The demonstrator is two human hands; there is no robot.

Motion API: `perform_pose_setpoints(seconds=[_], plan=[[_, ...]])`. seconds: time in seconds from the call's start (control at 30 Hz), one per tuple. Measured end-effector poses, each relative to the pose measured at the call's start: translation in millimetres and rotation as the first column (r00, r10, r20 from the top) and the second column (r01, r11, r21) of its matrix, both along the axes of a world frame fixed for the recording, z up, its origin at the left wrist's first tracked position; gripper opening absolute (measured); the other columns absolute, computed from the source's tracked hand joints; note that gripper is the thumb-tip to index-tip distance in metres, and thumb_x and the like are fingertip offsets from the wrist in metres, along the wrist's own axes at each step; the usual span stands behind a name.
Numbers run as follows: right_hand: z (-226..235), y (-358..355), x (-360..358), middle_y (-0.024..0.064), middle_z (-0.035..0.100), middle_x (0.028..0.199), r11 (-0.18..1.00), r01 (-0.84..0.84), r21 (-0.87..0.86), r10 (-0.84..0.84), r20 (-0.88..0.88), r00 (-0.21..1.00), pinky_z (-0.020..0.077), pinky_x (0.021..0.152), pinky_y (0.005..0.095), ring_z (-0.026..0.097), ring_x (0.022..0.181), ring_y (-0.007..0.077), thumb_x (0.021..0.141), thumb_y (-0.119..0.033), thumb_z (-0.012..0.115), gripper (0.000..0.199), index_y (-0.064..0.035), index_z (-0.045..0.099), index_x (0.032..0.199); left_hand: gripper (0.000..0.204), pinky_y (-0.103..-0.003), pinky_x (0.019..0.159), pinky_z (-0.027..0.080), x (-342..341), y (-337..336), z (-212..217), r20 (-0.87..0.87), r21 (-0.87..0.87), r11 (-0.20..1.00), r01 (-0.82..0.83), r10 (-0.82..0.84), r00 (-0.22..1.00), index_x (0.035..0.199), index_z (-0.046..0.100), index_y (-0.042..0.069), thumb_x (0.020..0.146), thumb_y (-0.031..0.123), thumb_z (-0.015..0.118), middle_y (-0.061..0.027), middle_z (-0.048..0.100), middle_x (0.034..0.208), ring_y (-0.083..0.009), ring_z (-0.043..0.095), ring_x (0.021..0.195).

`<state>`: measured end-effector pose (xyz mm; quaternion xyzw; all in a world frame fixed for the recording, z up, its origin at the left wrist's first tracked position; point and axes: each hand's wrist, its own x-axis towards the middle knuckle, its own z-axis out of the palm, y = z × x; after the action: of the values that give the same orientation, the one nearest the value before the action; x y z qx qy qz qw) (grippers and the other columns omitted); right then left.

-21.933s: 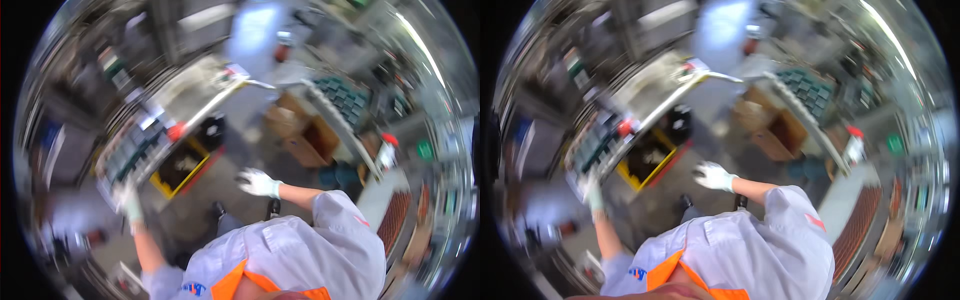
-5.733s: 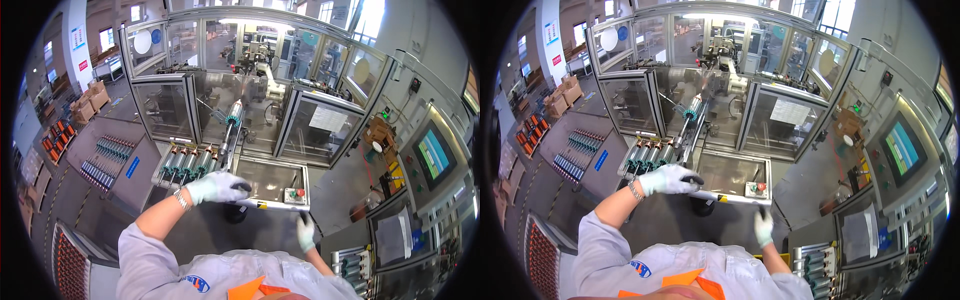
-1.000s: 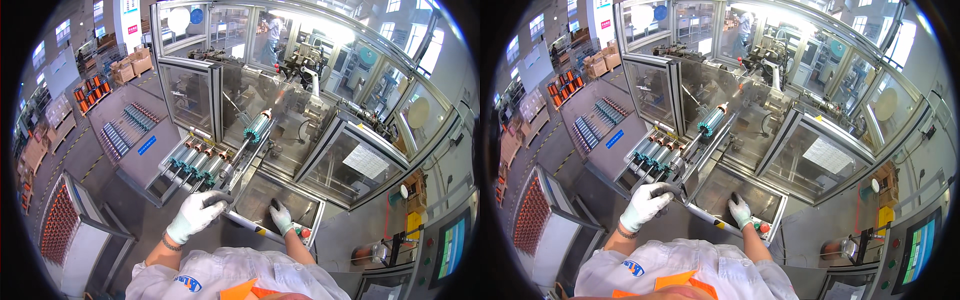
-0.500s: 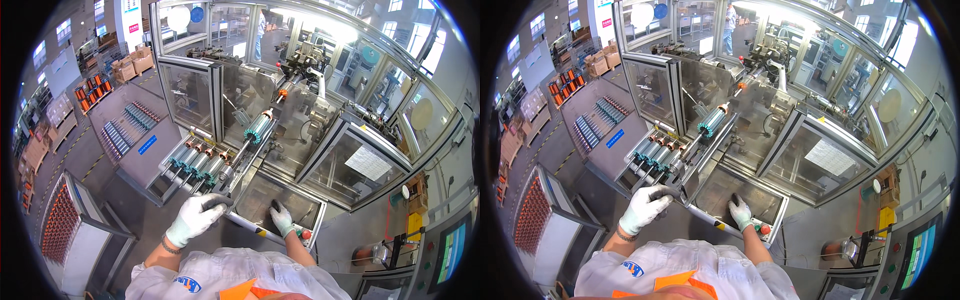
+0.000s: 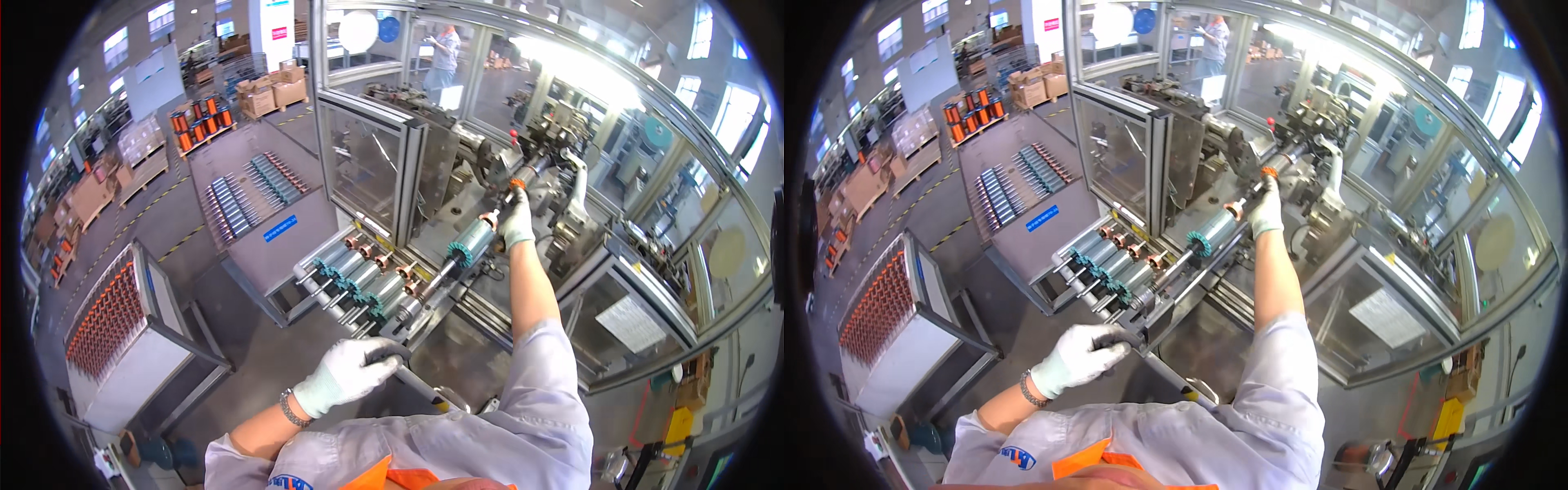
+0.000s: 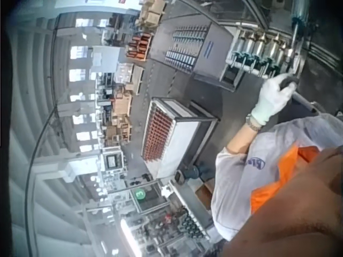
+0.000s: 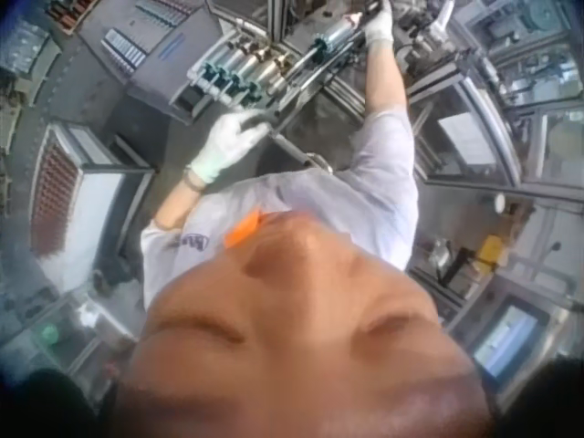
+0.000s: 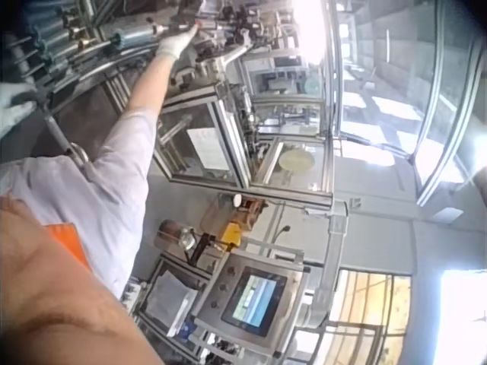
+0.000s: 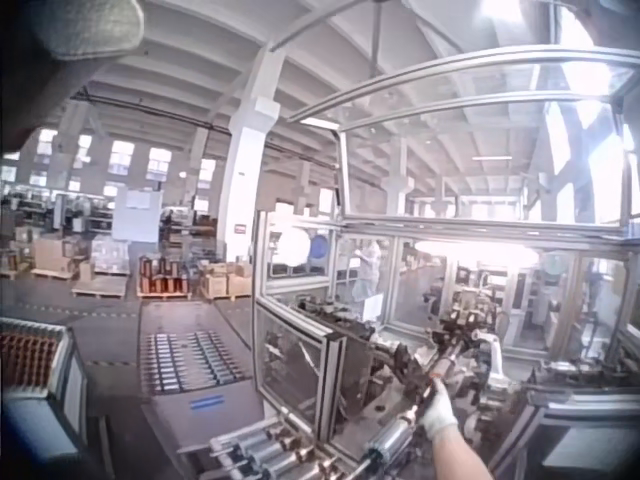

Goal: The person loads motor armatures into a machine, operates the machine, and removes them. The person then turns the armatures in their hands and arranges them into a storage bin.

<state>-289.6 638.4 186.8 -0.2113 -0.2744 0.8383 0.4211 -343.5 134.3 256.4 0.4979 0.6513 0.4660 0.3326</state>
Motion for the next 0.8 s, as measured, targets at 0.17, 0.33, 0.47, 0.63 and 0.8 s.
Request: perform_pose_setpoints(seconds=[0.17, 0.33, 0.47, 0.63, 0.8], plan=[[-9, 46, -21, -0.0007, 0.056, 0.063, 0.988, 0.155, 0.008, -0.155, 0.004, 0.988, 0.0392, 0.040, 0.0236, 0.040, 0.040, 0.0077, 0.091, -0.026, 0.058, 0.017, -0.0124, 0.059, 0.081, 0.021, -0.025, 0.062, 0.050, -6, 3, 2, -0.056, -0.045, 0.999, -0.013, 0.011, 0.998, 0.110, 0.073, 0.008, 0.093, 0.017, 0.064, -0.0029, 0.072, 0.081, -0.0066, 0.061, 0.063], [-18, -33, 4, 0.0012, 0.052, 0.072, 0.969, 0.219, 0.114, -0.230, 0.094, 0.969, 0.0519, 0.055, 0.0332, 0.049, 0.054, 0.0150, 0.087, -0.014, 0.061, 0.010, -0.0087, 0.056, 0.095, 0.021, -0.028, 0.068, 0.052, -7, 8, 24, 0.007, -0.172, 0.981, 0.084, -0.084, 0.996, 0.109, 0.073, 0.007, 0.093, 0.017, 0.065, -0.0076, 0.073, 0.086, -0.0095, 0.064, 0.070], [-66, -168, 64, -0.0008, 0.056, 0.080, 0.856, 0.080, 0.511, -0.367, 0.493, 0.789, 0.0435, 0.063, 0.0259, 0.050, 0.068, 0.0090, 0.081, -0.008, 0.060, 0.027, -0.0052, 0.058, 0.107, 0.021, -0.029, 0.068, 0.052, -17, 12, 6, -0.015, -0.147, 0.985, 0.095, -0.098, 0.995, 0.110, 0.072, 0.006, 0.093, 0.017, 0.065, -0.0089, 0.073, 0.085, -0.0100, 0.063, 0.070], [-168, -306, 151, 0.0037, 0.062, 0.092, 0.821, 0.003, 0.570, -0.476, 0.682, 0.555, 0.0491, 0.071, 0.0297, 0.055, 0.077, 0.0128, 0.073, -0.003, 0.061, 0.048, 0.0003, 0.058, 0.121, 0.023, -0.033, 0.061, 0.051, -20, 80, -19, -0.140, 0.140, 0.954, 0.265, -0.245, 0.959, 0.105, 0.069, 0.001, 0.094, 0.021, 0.063, -0.0134, 0.068, 0.076, -0.0174, 0.064, 0.064], [-186, -365, 167, 0.0198, 0.070, 0.105, 0.855, -0.189, 0.484, -0.490, 0.872, 0.017, 0.0529, 0.086, 0.0385, 0.069, 0.096, 0.0324, 0.069, -0.012, 0.065, 0.072, -0.0009, 0.050, 0.139, 0.036, -0.038, 0.073, 0.054, -21, 196, -30, -0.216, 0.216, 0.937, 0.276, -0.230, 0.949, 0.109, 0.069, 0.003, 0.092, 0.034, 0.061, -0.0163, 0.071, 0.085, -0.0261, 0.069, 0.073]])
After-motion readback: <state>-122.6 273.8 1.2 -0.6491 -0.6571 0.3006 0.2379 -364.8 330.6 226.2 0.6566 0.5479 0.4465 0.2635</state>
